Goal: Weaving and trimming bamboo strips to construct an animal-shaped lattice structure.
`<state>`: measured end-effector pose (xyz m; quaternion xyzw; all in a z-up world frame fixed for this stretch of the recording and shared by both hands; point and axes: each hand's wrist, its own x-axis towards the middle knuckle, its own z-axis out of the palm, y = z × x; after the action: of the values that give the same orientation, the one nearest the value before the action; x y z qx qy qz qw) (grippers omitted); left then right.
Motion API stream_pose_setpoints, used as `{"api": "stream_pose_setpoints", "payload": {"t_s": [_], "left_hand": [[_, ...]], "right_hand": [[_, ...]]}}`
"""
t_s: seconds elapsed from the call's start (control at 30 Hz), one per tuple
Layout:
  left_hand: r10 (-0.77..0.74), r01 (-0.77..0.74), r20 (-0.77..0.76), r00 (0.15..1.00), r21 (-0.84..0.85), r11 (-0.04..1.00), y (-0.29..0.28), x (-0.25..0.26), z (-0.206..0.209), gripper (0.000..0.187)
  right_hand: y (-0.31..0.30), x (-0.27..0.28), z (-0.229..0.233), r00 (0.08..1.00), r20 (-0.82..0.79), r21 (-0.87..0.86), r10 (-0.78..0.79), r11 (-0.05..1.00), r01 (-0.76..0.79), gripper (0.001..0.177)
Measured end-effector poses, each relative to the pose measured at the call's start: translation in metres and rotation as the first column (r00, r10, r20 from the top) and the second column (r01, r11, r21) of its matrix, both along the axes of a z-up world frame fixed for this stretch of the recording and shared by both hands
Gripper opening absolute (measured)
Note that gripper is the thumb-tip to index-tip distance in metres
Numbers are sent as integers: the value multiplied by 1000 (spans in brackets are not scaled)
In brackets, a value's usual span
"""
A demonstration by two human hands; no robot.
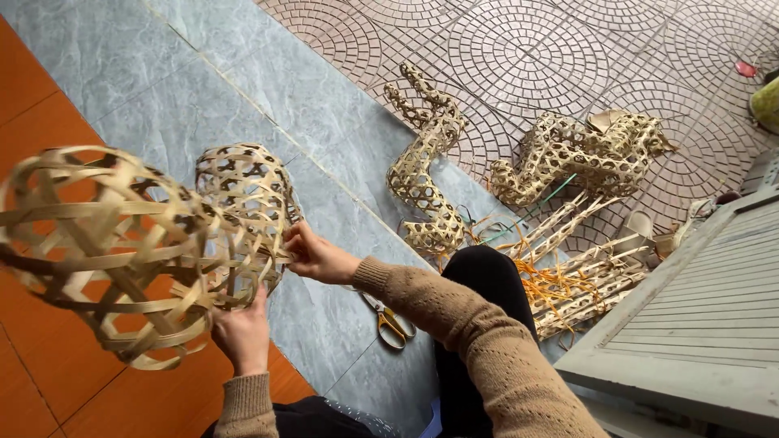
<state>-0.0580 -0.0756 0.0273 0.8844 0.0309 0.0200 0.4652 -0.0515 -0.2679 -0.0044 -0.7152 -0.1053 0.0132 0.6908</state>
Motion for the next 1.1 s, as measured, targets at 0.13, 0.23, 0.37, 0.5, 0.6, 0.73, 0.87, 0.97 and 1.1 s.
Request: {"api": "stream_pose_setpoints", "payload": {"t_s": [0.13,0.23,0.37,0.5,0.6,0.73,0.87,0.97,1.1], "left_hand": [[-26,31,-38,999,133,991,8,3,-18,75],[-17,4,55,998,226,974,12,5,-25,80],[-9,7,7,1000,246,969,13,5,-16,71],[-20,56,-136,990,262,963,12,5,-19,55],[-43,-21,331,943,187,982,8,5,-11,74],[35,-44,199,979,42,998,10,9,-17,60],[69,-75,249,966,17,997,12,14,-15,59],[142,-139,196,970,-28,990,19,25,-24,63],[162,-157,160,974,-43,987,22,30,-13,61]], "right_hand": [[-4,-11,-29,975,-110,-391,-192,910,135,43],[-1,-17,-33,927,-271,-523,-259,848,83,57],[1,-14,-11,962,-175,-557,-208,827,78,59],[0,-2,-1,974,-128,-650,-187,757,60,60],[1,-2,10,976,-105,-415,-192,900,132,53],[6,-5,-12,977,14,-99,-214,972,214,44],[1,-18,-42,927,258,-235,-272,913,333,56],[-7,-23,-52,952,230,-342,-200,900,272,47],[-5,-23,-57,985,144,-439,-97,886,151,43]]}}
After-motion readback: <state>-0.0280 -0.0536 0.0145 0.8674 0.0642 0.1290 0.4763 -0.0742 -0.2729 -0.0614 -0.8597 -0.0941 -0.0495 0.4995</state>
